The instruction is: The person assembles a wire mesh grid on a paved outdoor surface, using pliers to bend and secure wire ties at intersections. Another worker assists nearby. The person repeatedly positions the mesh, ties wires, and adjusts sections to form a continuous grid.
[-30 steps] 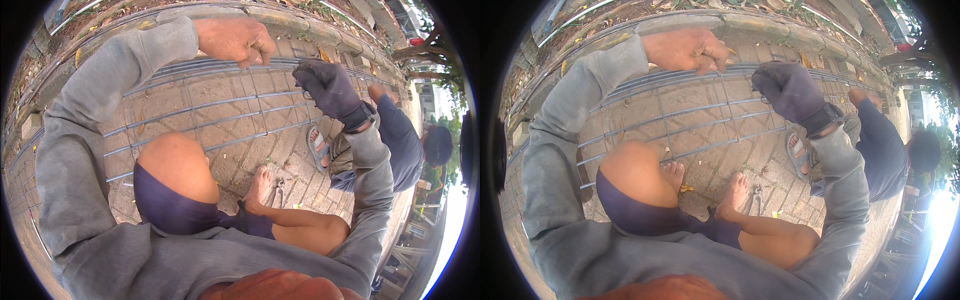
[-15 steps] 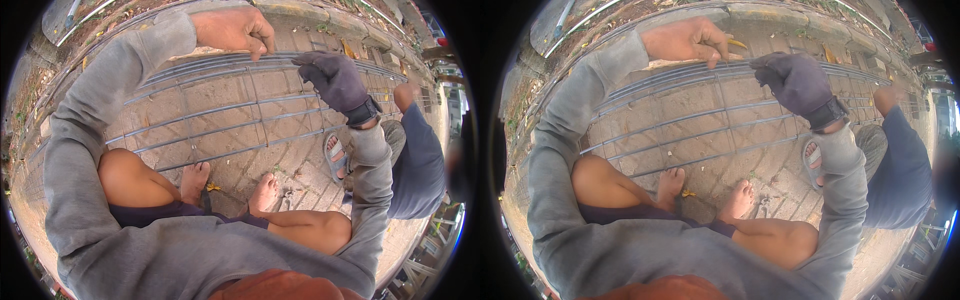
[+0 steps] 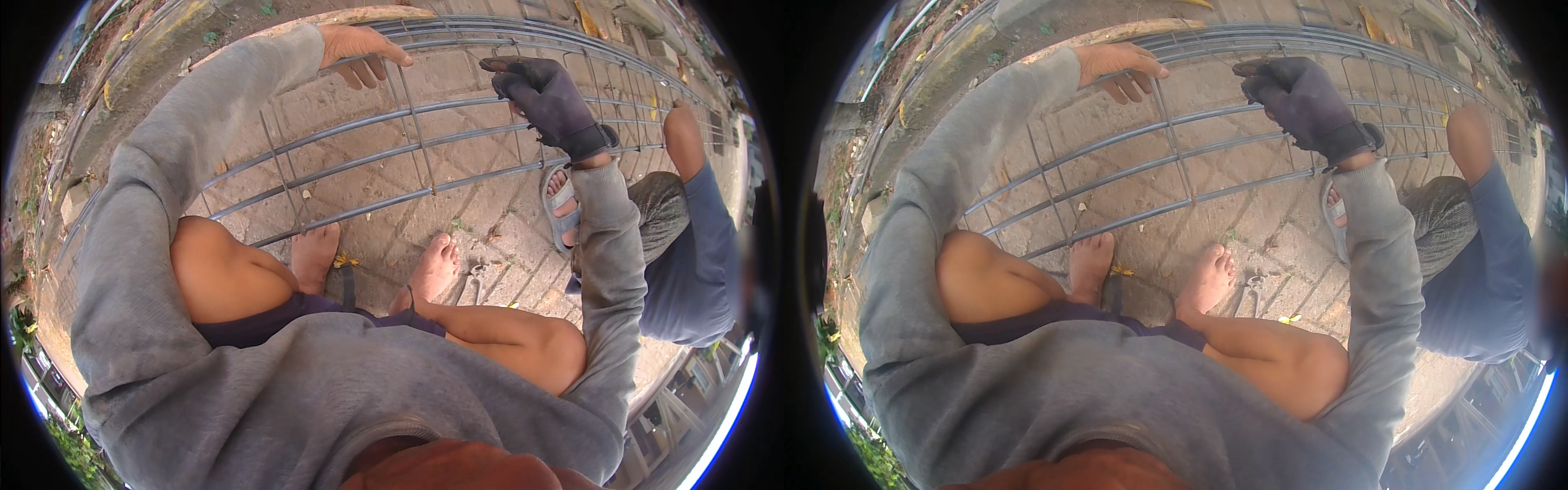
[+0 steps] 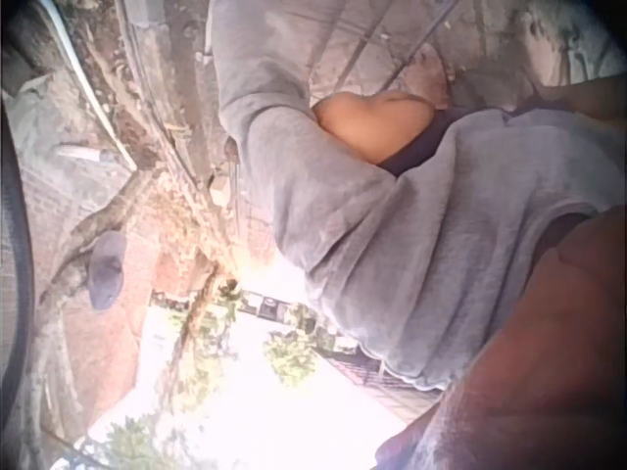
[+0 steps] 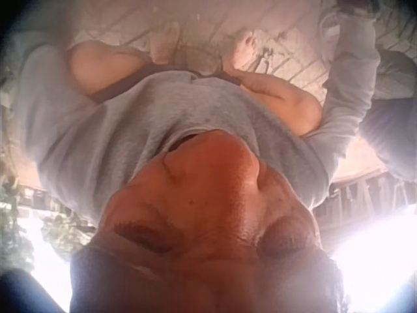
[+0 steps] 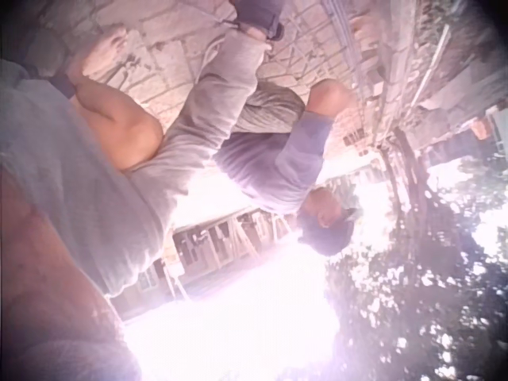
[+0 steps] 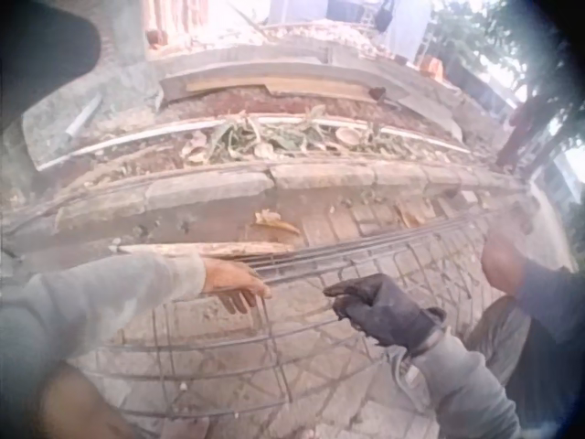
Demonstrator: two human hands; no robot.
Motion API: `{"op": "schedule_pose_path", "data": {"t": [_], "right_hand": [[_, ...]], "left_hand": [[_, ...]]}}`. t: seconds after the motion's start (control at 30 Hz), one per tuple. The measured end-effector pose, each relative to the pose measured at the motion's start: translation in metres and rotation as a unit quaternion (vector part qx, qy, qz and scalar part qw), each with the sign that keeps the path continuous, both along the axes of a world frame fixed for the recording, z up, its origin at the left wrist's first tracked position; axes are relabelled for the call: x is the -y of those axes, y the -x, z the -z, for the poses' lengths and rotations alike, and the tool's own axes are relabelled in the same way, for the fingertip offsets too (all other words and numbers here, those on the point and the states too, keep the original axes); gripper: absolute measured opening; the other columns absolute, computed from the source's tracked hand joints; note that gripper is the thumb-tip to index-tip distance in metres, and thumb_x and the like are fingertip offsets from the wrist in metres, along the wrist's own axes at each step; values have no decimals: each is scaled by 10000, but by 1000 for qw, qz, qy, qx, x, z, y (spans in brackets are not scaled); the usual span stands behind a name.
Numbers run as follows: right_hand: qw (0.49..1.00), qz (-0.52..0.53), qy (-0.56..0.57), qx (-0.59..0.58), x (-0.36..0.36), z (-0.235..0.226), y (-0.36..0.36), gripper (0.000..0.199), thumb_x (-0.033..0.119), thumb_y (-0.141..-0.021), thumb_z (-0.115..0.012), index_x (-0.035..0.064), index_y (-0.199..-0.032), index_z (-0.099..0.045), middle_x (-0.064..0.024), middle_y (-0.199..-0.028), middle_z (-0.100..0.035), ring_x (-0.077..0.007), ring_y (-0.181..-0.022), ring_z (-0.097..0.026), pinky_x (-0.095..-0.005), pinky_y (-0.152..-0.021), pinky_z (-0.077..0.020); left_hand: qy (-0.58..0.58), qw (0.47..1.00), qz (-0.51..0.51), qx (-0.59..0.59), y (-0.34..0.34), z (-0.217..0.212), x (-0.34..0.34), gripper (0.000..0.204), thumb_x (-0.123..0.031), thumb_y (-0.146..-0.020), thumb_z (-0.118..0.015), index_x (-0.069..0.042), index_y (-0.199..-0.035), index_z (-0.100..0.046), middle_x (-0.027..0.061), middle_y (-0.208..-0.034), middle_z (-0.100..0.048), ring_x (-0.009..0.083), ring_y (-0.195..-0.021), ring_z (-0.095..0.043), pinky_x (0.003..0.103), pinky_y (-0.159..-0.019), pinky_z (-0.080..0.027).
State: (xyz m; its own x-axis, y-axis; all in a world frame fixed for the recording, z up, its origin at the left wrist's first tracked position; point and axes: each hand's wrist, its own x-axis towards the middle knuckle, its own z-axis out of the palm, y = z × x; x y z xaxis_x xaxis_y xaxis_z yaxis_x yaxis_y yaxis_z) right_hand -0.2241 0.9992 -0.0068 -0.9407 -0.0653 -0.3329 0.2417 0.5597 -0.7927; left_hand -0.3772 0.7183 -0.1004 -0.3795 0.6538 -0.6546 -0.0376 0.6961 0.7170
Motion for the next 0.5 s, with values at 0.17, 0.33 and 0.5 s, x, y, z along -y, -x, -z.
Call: {"op": "schedule_pose_path", "data": {"t": [0.17,0.33,0.5], "right_hand": [[988,45,102,107,25,13,-20,304,235,-958,-714,38,-1182,-773,7,-831,-703,-43,-677,-588,-222,-540,-453],[988,-70,53,128,74,49,-48,235,216,-871,-782,3,-967,-804,-74,-788,-760,-130,-677,-658,-304,-650,-545],[987,-98,-13,123,89,56,-50,263,246,-849,-792,-11,-904,-796,-130,-761,-747,-185,-663,-670,-345,-666,-540]], "left_hand": [[-46,999,-11,19,9,11,1,770,-489,-862,-802,117,-1304,-625,332,-1236,-662,404,-1186,-682,460,-1053,-562],[-53,999,-9,9,11,16,2,760,-472,-839,-835,134,-1260,-655,335,-1173,-691,393,-1146,-709,429,-1038,-576],[-51,999,1,-7,10,11,5,825,-504,-820,-845,148,-1282,-640,351,-1200,-684,398,-1175,-702,422,-1030,-584]]}}
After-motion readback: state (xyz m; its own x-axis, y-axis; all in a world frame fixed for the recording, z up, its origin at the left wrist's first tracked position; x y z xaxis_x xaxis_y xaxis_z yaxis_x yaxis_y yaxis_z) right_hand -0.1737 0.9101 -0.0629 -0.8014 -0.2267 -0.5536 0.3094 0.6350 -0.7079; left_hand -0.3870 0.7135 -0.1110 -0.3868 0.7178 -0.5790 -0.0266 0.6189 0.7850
